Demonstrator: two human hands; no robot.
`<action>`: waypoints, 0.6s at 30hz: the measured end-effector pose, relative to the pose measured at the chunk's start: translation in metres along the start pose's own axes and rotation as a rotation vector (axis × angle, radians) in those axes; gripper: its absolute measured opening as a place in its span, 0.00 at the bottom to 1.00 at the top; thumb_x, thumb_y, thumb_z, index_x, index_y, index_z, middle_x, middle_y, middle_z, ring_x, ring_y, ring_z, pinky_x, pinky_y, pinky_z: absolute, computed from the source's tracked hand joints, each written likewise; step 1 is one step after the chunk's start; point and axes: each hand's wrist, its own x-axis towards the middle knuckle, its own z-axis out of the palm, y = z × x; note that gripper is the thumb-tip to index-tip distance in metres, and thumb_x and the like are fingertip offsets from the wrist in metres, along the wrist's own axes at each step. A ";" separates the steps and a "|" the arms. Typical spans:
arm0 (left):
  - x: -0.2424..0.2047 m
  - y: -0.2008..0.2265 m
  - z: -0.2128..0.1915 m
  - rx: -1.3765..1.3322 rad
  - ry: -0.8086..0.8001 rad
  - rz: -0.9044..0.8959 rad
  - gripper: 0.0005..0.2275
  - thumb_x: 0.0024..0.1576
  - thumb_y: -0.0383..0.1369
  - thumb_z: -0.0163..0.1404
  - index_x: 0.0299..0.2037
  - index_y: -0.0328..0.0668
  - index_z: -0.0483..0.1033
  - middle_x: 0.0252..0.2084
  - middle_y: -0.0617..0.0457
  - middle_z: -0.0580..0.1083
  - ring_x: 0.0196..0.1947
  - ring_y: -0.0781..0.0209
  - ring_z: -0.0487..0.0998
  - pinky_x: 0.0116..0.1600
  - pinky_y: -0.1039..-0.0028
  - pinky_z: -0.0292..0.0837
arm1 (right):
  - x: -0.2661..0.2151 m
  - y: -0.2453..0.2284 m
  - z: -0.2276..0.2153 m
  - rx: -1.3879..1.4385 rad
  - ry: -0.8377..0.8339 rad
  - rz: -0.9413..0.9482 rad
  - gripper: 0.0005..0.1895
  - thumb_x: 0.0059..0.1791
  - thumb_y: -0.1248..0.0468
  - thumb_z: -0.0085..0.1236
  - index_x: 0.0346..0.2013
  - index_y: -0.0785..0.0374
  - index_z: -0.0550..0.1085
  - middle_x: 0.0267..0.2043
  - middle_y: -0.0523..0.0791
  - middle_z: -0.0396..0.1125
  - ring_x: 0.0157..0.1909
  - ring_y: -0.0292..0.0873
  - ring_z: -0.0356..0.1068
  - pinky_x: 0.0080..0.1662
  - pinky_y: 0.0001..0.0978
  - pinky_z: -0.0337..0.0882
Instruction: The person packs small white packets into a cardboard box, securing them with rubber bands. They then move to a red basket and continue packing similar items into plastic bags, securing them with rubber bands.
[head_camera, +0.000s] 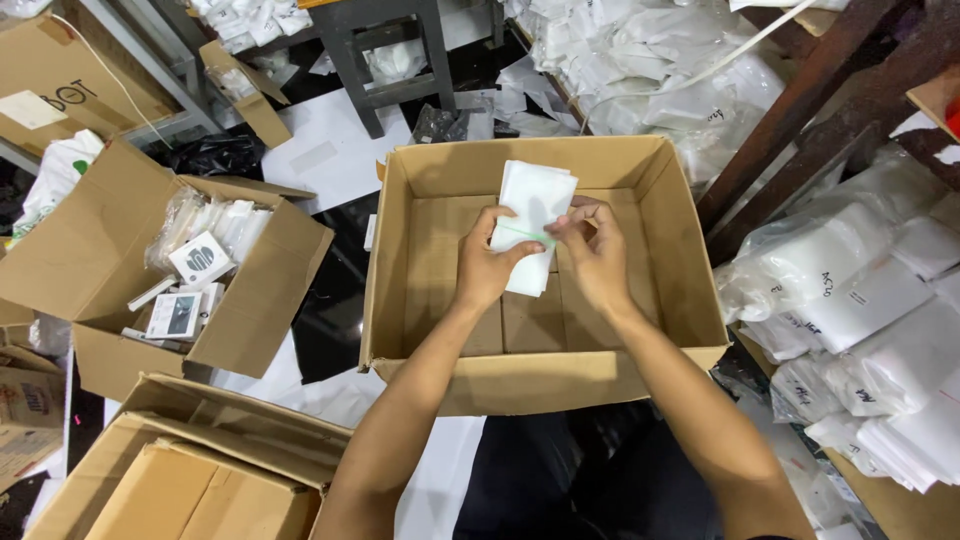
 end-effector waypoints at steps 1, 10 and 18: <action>-0.004 0.017 -0.001 0.000 -0.005 0.004 0.26 0.44 0.37 0.72 0.52 0.50 0.74 0.53 0.40 0.78 0.54 0.56 0.75 0.57 0.65 0.71 | -0.004 -0.009 0.003 -0.001 0.005 -0.004 0.06 0.56 0.70 0.52 0.39 0.69 0.65 0.56 0.55 0.63 0.44 0.46 0.74 0.50 0.40 0.77; -0.023 0.053 0.016 -0.034 0.003 -0.021 0.28 0.64 0.38 0.51 0.72 0.35 0.56 0.67 0.28 0.66 0.70 0.34 0.63 0.71 0.47 0.60 | -0.017 -0.019 0.006 -0.326 -0.037 0.164 0.13 0.61 0.59 0.42 0.56 0.63 0.67 0.36 0.48 0.70 0.38 0.42 0.69 0.41 0.38 0.71; -0.017 0.030 0.050 -0.103 -0.024 -0.092 0.22 0.65 0.38 0.50 0.69 0.41 0.66 0.56 0.39 0.76 0.58 0.51 0.77 0.60 0.59 0.75 | -0.023 -0.024 -0.034 -0.241 -0.021 0.207 0.11 0.60 0.60 0.44 0.54 0.59 0.70 0.39 0.45 0.71 0.33 0.36 0.66 0.38 0.29 0.69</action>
